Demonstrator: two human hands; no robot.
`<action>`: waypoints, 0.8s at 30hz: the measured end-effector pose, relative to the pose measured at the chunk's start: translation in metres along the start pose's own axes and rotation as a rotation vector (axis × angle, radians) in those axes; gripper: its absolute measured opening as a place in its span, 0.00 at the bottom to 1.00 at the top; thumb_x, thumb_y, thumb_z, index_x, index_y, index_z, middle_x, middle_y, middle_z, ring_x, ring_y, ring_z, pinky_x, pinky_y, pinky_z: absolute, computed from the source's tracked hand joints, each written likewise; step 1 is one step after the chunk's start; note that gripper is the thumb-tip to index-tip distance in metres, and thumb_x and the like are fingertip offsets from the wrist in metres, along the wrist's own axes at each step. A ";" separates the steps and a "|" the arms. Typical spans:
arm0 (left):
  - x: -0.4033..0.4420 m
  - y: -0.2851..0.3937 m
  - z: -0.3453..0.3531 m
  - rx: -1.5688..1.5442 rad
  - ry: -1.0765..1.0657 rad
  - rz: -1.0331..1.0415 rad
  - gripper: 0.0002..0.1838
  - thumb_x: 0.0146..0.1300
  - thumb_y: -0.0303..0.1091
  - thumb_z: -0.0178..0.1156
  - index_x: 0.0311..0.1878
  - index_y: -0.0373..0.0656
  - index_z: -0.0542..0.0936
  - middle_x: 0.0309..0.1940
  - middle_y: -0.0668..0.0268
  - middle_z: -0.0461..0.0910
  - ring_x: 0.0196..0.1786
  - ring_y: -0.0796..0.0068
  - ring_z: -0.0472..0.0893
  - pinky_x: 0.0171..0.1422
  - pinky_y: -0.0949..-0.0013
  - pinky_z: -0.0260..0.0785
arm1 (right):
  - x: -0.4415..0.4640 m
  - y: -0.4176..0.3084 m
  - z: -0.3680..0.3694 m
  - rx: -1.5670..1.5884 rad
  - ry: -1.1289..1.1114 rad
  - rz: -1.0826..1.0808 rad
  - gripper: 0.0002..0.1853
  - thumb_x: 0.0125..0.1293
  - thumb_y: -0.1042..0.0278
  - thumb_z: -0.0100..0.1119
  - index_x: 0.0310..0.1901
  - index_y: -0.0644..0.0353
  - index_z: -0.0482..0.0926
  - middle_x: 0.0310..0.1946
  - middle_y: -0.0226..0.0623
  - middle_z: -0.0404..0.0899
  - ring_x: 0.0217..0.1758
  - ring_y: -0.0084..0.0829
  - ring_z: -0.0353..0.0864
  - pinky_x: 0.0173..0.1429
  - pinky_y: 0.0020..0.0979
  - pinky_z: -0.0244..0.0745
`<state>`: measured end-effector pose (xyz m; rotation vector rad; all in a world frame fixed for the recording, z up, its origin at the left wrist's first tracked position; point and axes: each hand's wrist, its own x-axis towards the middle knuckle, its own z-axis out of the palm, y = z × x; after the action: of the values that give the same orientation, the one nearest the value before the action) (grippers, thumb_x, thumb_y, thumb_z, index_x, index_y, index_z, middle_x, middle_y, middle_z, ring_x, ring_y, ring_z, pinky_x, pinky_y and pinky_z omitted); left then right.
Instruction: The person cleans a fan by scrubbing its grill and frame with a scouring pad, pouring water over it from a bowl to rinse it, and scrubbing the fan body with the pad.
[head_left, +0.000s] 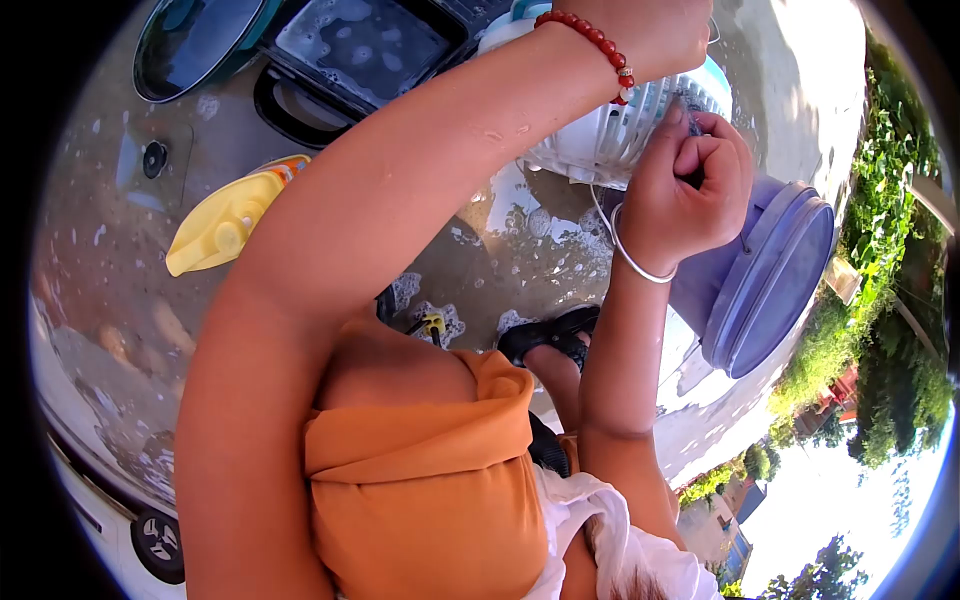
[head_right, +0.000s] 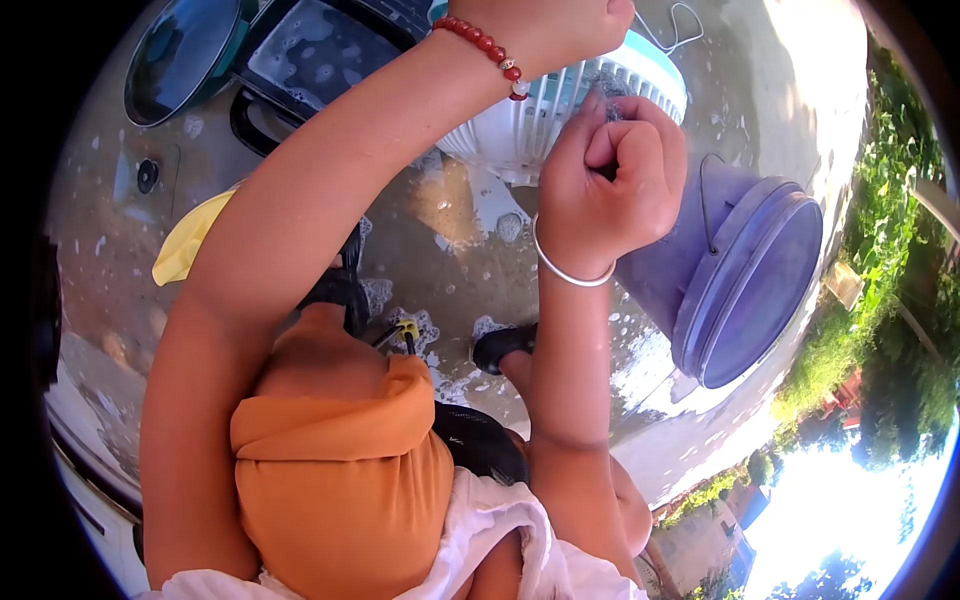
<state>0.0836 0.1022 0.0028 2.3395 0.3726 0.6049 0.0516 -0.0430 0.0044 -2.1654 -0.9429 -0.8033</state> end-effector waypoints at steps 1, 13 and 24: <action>0.002 -0.003 0.000 0.002 0.009 -0.003 0.13 0.59 0.37 0.58 0.25 0.44 0.87 0.27 0.51 0.85 0.34 0.52 0.87 0.38 0.52 0.79 | -0.009 -0.002 -0.002 0.006 0.000 -0.008 0.21 0.52 0.86 0.70 0.18 0.61 0.64 0.29 0.44 0.80 0.29 0.38 0.79 0.33 0.31 0.71; 0.001 0.001 0.001 0.012 0.009 -0.004 0.12 0.58 0.37 0.59 0.26 0.43 0.88 0.28 0.52 0.86 0.35 0.53 0.88 0.39 0.53 0.79 | -0.008 -0.004 -0.006 -0.019 -0.019 0.027 0.22 0.52 0.85 0.72 0.18 0.59 0.64 0.32 0.44 0.83 0.32 0.38 0.79 0.36 0.32 0.72; -0.006 0.001 -0.012 -0.032 -0.056 0.042 0.13 0.58 0.38 0.58 0.27 0.40 0.87 0.30 0.49 0.85 0.36 0.50 0.87 0.41 0.52 0.79 | -0.001 0.008 0.004 -0.037 0.033 -0.060 0.21 0.50 0.82 0.75 0.18 0.56 0.67 0.30 0.36 0.85 0.32 0.36 0.79 0.38 0.32 0.72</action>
<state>0.0727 0.1058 0.0098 2.3335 0.2863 0.5596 0.0585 -0.0441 -0.0011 -2.1576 -0.9879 -0.8895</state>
